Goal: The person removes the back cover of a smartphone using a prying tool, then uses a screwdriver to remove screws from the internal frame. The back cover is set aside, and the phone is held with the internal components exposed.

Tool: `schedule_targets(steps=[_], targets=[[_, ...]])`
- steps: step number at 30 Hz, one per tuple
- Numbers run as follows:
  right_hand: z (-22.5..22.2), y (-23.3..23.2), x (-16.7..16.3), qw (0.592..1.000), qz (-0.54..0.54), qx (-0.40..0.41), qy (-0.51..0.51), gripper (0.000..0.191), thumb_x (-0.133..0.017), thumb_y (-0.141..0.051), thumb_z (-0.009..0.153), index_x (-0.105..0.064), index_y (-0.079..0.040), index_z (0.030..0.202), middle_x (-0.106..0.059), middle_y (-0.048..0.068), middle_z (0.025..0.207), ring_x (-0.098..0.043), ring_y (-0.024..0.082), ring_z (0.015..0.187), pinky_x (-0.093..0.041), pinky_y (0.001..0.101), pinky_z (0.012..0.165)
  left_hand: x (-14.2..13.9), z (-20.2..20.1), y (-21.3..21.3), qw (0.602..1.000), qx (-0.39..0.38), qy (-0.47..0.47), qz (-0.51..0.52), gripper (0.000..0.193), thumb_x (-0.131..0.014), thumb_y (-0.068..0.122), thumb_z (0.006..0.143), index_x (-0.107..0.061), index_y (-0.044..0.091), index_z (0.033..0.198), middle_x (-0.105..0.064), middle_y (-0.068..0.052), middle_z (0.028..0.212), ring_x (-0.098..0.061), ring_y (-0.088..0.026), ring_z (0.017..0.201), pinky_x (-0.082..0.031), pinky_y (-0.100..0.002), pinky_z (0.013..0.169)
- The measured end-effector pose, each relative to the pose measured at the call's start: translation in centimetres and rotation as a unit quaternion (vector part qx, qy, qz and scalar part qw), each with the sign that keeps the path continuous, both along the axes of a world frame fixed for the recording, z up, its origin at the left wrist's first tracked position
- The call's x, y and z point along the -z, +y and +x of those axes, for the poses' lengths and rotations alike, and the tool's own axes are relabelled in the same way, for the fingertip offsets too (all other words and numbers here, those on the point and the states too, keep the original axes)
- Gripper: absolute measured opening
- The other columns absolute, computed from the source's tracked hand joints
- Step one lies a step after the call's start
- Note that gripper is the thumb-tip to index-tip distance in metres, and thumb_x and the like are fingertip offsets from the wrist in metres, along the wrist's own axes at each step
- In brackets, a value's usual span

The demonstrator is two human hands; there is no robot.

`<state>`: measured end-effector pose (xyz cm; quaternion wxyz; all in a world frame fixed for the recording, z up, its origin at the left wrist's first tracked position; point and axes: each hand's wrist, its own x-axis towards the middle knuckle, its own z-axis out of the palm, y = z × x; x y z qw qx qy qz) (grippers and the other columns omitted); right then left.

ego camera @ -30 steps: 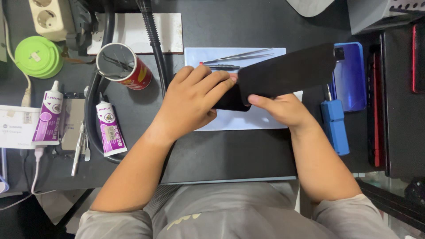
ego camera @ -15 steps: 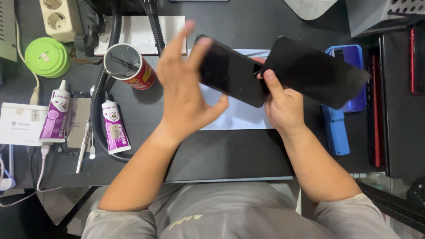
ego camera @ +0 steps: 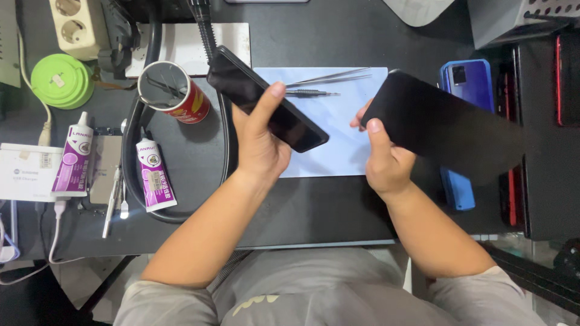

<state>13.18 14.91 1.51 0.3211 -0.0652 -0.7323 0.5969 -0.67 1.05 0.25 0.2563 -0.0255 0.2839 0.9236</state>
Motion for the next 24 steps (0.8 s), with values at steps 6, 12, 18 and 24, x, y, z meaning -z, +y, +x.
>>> schedule_targets(steps=[6, 12, 18, 24], targets=[[-0.2, -1.0, 1.3, 0.994, -0.098, 0.052, -0.011, 0.02, -0.068, 0.003, 0.095, -0.059, -0.001, 0.112, -0.068, 0.009, 0.099, -0.07, 0.016, 0.084, -0.062, 0.0305, 0.074, 0.5, 0.0, 0.3, 0.999, -0.011, -0.051, -0.001, 0.027, -0.078, 0.016, 0.089, -0.056, 0.008, 0.102, -0.058, -0.003, 0.086, -0.061, -0.013, 0.078, -0.053, -0.033, 0.073], [-0.6, -1.6, 1.9, 0.989, -0.136, 0.018, -0.048, 0.01, -0.068, 0.01, 0.102, -0.066, 0.006, 0.11, -0.072, 0.016, 0.101, -0.066, 0.017, 0.078, -0.054, 0.0311, 0.071, 0.8, 0.4, 0.2, 0.999, -0.013, -0.037, 0.024, 0.03, -0.078, 0.019, 0.092, -0.055, 0.007, 0.108, -0.06, -0.005, 0.092, -0.063, -0.016, 0.086, -0.056, -0.035, 0.081], [-0.5, -1.8, 2.4, 0.994, -0.11, -0.027, -0.003, 0.005, -0.065, 0.008, 0.106, -0.064, 0.004, 0.109, -0.069, 0.014, 0.097, -0.072, 0.019, 0.087, -0.062, 0.0328, 0.075, 0.3, 0.1, 0.3, 0.998, -0.005, -0.048, 0.032, 0.046, -0.075, 0.028, 0.09, -0.055, 0.002, 0.123, -0.063, -0.013, 0.112, -0.068, -0.025, 0.104, -0.057, -0.043, 0.095], [-0.3, -2.1, 4.1, 0.994, -0.104, -0.002, 0.018, 0.018, -0.066, 0.008, 0.098, -0.059, 0.004, 0.114, -0.068, 0.012, 0.106, -0.069, 0.018, 0.096, -0.063, 0.0356, 0.083, 0.5, 0.1, 0.6, 0.997, -0.005, -0.079, 0.016, 0.049, -0.076, 0.029, 0.086, -0.054, 0.006, 0.123, -0.062, -0.009, 0.109, -0.066, -0.023, 0.103, -0.057, -0.044, 0.091]])
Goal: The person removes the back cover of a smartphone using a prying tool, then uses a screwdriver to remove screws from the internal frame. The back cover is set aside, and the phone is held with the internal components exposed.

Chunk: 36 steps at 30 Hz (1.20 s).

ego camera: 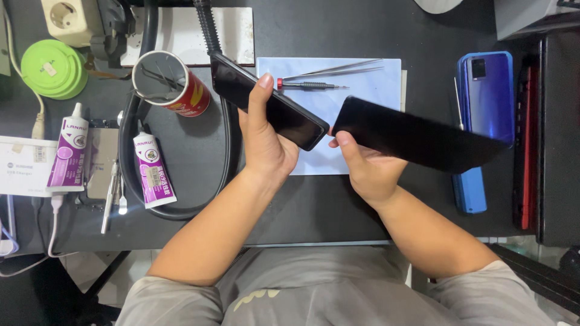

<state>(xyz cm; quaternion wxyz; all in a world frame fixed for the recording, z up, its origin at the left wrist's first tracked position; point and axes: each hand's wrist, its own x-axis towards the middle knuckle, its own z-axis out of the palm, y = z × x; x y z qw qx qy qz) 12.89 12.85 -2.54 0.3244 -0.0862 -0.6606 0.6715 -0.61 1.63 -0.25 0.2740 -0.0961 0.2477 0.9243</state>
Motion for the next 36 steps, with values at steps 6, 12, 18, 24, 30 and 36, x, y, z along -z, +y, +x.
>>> schedule_targets(steps=[6, 12, 18, 24, 30, 36], targets=[[0.4, 2.7, 0.1, 0.999, 0.015, -0.027, -0.026, 0.005, -0.059, 0.0, 0.106, -0.059, 0.006, 0.106, -0.062, 0.014, 0.102, -0.059, 0.019, 0.092, -0.05, 0.0314, 0.09, 0.4, -0.6, -0.1, 0.999, -0.025, 0.037, -0.025, 0.052, -0.079, 0.018, 0.087, -0.052, 0.008, 0.131, -0.058, -0.005, 0.111, -0.061, -0.016, 0.104, -0.054, -0.037, 0.096], [-0.8, 2.5, -2.6, 0.996, -0.083, -0.042, -0.018, 0.032, -0.046, -0.005, 0.096, -0.051, 0.004, 0.127, -0.061, 0.015, 0.123, -0.07, 0.031, 0.12, -0.062, 0.0478, 0.098, 0.2, -1.3, -0.5, 0.997, -0.029, 0.063, -0.028, 0.057, -0.078, 0.018, 0.085, -0.049, 0.008, 0.133, -0.059, -0.006, 0.117, -0.062, -0.016, 0.108, -0.054, -0.036, 0.097], [-1.6, 3.1, -3.8, 0.981, -0.145, -0.12, -0.051, 0.029, -0.043, -0.003, 0.104, -0.054, 0.008, 0.128, -0.064, 0.021, 0.116, -0.069, 0.032, 0.106, -0.059, 0.05, 0.104, 0.6, -1.9, -0.8, 0.997, -0.014, 0.071, -0.004, 0.046, -0.078, 0.021, 0.092, -0.053, 0.006, 0.127, -0.059, -0.007, 0.113, -0.061, -0.017, 0.107, -0.054, -0.037, 0.096], [-1.1, 3.1, -3.3, 0.988, -0.02, -0.098, -0.117, 0.017, -0.064, -0.008, 0.106, -0.061, 0.006, 0.116, -0.072, 0.019, 0.116, -0.063, 0.023, 0.106, -0.052, 0.0381, 0.097, 1.2, -2.3, -1.2, 0.999, -0.004, 0.044, 0.018, 0.039, -0.076, 0.028, 0.091, -0.057, 0.005, 0.115, -0.06, -0.006, 0.109, -0.063, -0.017, 0.102, -0.055, -0.035, 0.093], [-1.4, 0.9, -2.8, 0.983, -0.171, -0.025, -0.058, 0.012, -0.071, 0.0, 0.101, -0.065, 0.005, 0.111, -0.071, 0.014, 0.105, -0.073, 0.024, 0.095, -0.06, 0.0382, 0.084, 0.1, -1.5, -0.7, 0.998, -0.057, 0.025, 0.018, 0.038, -0.075, 0.029, 0.093, -0.056, 0.007, 0.118, -0.059, -0.003, 0.109, -0.062, -0.015, 0.104, -0.054, -0.036, 0.094], [-0.7, -0.7, -3.3, 0.999, -0.011, 0.024, -0.039, 0.012, -0.075, 0.003, 0.099, -0.066, 0.005, 0.107, -0.073, 0.012, 0.099, -0.075, 0.022, 0.093, -0.066, 0.0382, 0.087, -0.6, -0.3, -0.8, 0.999, -0.023, 0.023, 0.019, 0.033, -0.07, 0.027, 0.091, -0.056, 0.006, 0.112, -0.062, -0.005, 0.101, -0.065, -0.016, 0.094, -0.057, -0.036, 0.088]])
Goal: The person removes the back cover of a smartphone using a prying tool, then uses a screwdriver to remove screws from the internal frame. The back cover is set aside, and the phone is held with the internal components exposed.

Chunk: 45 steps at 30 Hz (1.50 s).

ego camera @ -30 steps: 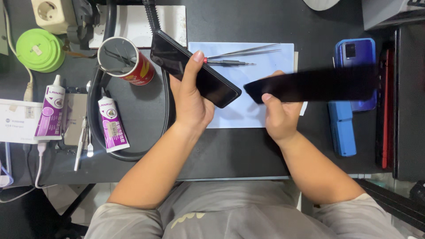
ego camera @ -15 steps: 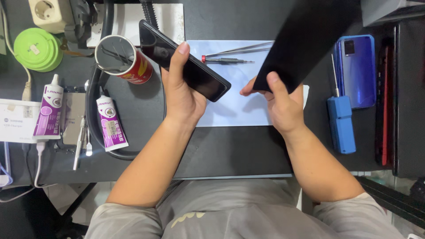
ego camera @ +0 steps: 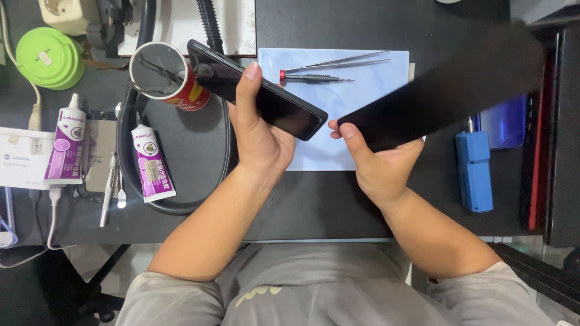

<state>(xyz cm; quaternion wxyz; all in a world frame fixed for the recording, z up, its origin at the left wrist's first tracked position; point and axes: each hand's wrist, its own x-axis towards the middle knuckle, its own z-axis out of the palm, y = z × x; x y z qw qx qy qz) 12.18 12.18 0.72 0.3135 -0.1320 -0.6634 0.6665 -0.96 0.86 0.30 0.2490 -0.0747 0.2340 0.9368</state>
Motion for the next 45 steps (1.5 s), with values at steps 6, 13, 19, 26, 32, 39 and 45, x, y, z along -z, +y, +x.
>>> schedule_targets(steps=[6, 13, 19, 26, 32, 39, 45], targets=[[0.1, -0.5, -0.3, 0.996, 0.09, 0.016, 0.011, 0.009, -0.076, 0.005, 0.101, -0.069, 0.005, 0.106, -0.075, 0.011, 0.096, -0.072, 0.016, 0.087, -0.059, 0.0275, 0.087, 0.6, 0.4, 0.1, 1.0, 0.002, 0.028, 0.0, 0.031, -0.075, 0.028, 0.099, -0.053, 0.006, 0.103, -0.057, -0.005, 0.089, -0.062, -0.016, 0.082, -0.057, -0.036, 0.078], [0.0, -0.3, -0.4, 0.994, 0.112, 0.007, 0.013, 0.012, -0.077, 0.005, 0.099, -0.069, 0.005, 0.107, -0.074, 0.01, 0.097, -0.071, 0.014, 0.088, -0.058, 0.0259, 0.085, 0.2, 0.6, 0.2, 0.999, -0.013, 0.022, -0.023, 0.03, -0.074, 0.027, 0.091, -0.056, 0.007, 0.104, -0.06, -0.003, 0.092, -0.063, -0.013, 0.086, -0.057, -0.034, 0.082], [0.0, -0.3, -0.4, 0.991, 0.13, 0.009, 0.004, 0.012, -0.077, 0.006, 0.098, -0.07, 0.005, 0.108, -0.074, 0.011, 0.098, -0.07, 0.013, 0.088, -0.056, 0.0247, 0.086, 0.0, 0.6, 0.3, 0.999, -0.027, 0.03, -0.01, 0.03, -0.075, 0.024, 0.095, -0.055, 0.005, 0.107, -0.06, -0.004, 0.096, -0.064, -0.014, 0.088, -0.057, -0.035, 0.084], [-0.1, -0.3, -0.3, 0.995, 0.097, 0.017, 0.005, 0.012, -0.077, 0.006, 0.098, -0.069, 0.004, 0.107, -0.074, 0.01, 0.1, -0.071, 0.014, 0.089, -0.058, 0.0252, 0.086, 0.1, 0.7, 0.5, 0.999, -0.036, 0.025, -0.009, 0.028, -0.073, 0.021, 0.092, -0.056, 0.006, 0.108, -0.062, -0.004, 0.094, -0.065, -0.014, 0.087, -0.059, -0.034, 0.081], [-0.2, -0.8, -0.2, 0.981, 0.185, 0.061, 0.003, 0.014, -0.078, 0.01, 0.099, -0.069, 0.004, 0.108, -0.073, 0.014, 0.097, -0.071, 0.017, 0.088, -0.057, 0.0263, 0.084, 0.6, 1.2, 0.6, 0.997, -0.063, 0.049, -0.013, 0.026, -0.076, 0.016, 0.096, -0.055, 0.005, 0.108, -0.061, -0.004, 0.091, -0.062, -0.013, 0.083, -0.055, -0.032, 0.079], [-1.1, 0.4, -0.9, 0.894, 0.432, 0.069, 0.098, 0.03, -0.077, 0.019, 0.091, -0.057, 0.004, 0.107, -0.068, 0.018, 0.094, -0.076, 0.028, 0.095, -0.064, 0.0338, 0.078, 1.2, 1.8, 0.9, 0.994, -0.075, 0.073, -0.02, 0.016, -0.076, 0.007, 0.096, -0.061, 0.004, 0.097, -0.062, -0.002, 0.091, -0.059, -0.01, 0.083, -0.049, -0.028, 0.08], [-1.1, -0.1, -0.6, 0.935, 0.337, 0.053, 0.098, 0.026, -0.073, 0.021, 0.091, -0.058, 0.005, 0.105, -0.067, 0.018, 0.097, -0.074, 0.028, 0.087, -0.064, 0.0342, 0.08, 1.1, 1.9, 0.6, 0.989, -0.094, 0.114, -0.014, 0.022, -0.078, 0.001, 0.101, -0.057, 0.005, 0.093, -0.059, 0.0, 0.088, -0.055, -0.009, 0.086, -0.047, -0.028, 0.083]])
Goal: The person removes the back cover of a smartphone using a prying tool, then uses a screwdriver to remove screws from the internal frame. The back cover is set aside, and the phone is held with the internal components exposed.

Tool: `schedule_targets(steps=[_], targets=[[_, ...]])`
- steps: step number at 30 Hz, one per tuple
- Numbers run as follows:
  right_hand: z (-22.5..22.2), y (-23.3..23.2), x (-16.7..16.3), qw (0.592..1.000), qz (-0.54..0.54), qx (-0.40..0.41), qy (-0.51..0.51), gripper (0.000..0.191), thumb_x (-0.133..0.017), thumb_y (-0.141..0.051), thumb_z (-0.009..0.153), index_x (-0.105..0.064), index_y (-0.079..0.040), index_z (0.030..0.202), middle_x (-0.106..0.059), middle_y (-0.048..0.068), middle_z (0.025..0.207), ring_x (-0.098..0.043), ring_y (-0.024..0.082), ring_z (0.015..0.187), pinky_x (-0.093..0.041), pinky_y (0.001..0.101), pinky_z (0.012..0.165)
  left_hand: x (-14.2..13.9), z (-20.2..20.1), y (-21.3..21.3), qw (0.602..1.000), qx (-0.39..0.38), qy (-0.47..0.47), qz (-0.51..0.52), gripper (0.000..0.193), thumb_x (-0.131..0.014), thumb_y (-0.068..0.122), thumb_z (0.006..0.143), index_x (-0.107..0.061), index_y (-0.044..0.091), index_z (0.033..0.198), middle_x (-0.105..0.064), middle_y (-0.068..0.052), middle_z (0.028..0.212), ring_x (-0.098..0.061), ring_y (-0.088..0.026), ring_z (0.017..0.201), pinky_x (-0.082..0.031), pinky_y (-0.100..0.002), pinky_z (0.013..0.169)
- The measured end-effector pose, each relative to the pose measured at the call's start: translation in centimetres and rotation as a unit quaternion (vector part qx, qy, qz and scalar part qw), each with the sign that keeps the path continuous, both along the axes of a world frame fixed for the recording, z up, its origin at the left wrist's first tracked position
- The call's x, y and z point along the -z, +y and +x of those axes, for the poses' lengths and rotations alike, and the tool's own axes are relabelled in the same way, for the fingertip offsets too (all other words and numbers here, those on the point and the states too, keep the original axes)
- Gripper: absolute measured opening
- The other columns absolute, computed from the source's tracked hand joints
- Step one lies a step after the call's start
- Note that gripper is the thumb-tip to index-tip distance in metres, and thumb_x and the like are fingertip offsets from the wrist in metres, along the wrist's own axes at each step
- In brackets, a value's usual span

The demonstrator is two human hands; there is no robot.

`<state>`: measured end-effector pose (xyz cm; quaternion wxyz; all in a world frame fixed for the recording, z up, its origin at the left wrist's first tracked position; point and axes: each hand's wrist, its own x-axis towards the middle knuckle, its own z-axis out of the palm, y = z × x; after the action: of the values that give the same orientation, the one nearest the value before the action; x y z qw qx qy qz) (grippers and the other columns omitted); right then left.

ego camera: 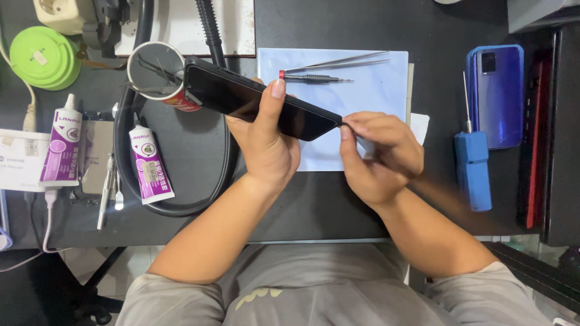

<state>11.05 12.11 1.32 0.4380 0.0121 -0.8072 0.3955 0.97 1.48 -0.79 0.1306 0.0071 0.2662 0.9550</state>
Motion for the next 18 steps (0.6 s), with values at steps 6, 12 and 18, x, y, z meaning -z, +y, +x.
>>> schedule_targets(steps=[6, 12, 18], targets=[[0.2, -0.1, 0.9, 1.0, 0.019, 0.021, 0.006, 0.024, -0.071, 0.019, 0.094, -0.054, 0.006, 0.105, -0.066, 0.019, 0.098, -0.073, 0.029, 0.094, -0.062, 0.0341, 0.078, -0.7, 0.0, 0.3, 0.999, 0.007, -0.047, -0.008, 0.021, -0.076, 0.001, 0.094, -0.059, 0.005, 0.106, -0.063, -0.002, 0.096, -0.059, -0.01, 0.089, -0.05, -0.03, 0.085], [0.2, -0.2, 1.4, 0.999, -0.034, 0.01, 0.011, 0.025, -0.07, 0.019, 0.096, -0.053, 0.004, 0.106, -0.064, 0.017, 0.1, -0.073, 0.027, 0.09, -0.063, 0.034, 0.08, -0.5, 0.0, 0.2, 1.0, 0.005, -0.025, -0.005, 0.022, -0.078, 0.0, 0.096, -0.057, 0.005, 0.101, -0.058, -0.001, 0.093, -0.055, -0.009, 0.084, -0.047, -0.029, 0.081], [0.2, 0.7, 1.1, 0.998, 0.055, -0.001, 0.011, 0.024, -0.077, 0.018, 0.091, -0.062, 0.006, 0.107, -0.066, 0.019, 0.097, -0.074, 0.032, 0.096, -0.062, 0.0369, 0.081, 0.1, 0.1, 0.0, 1.0, -0.01, 0.019, -0.011, 0.028, -0.079, -0.004, 0.095, -0.054, 0.008, 0.097, -0.054, 0.001, 0.092, -0.054, -0.008, 0.083, -0.047, -0.028, 0.08]])
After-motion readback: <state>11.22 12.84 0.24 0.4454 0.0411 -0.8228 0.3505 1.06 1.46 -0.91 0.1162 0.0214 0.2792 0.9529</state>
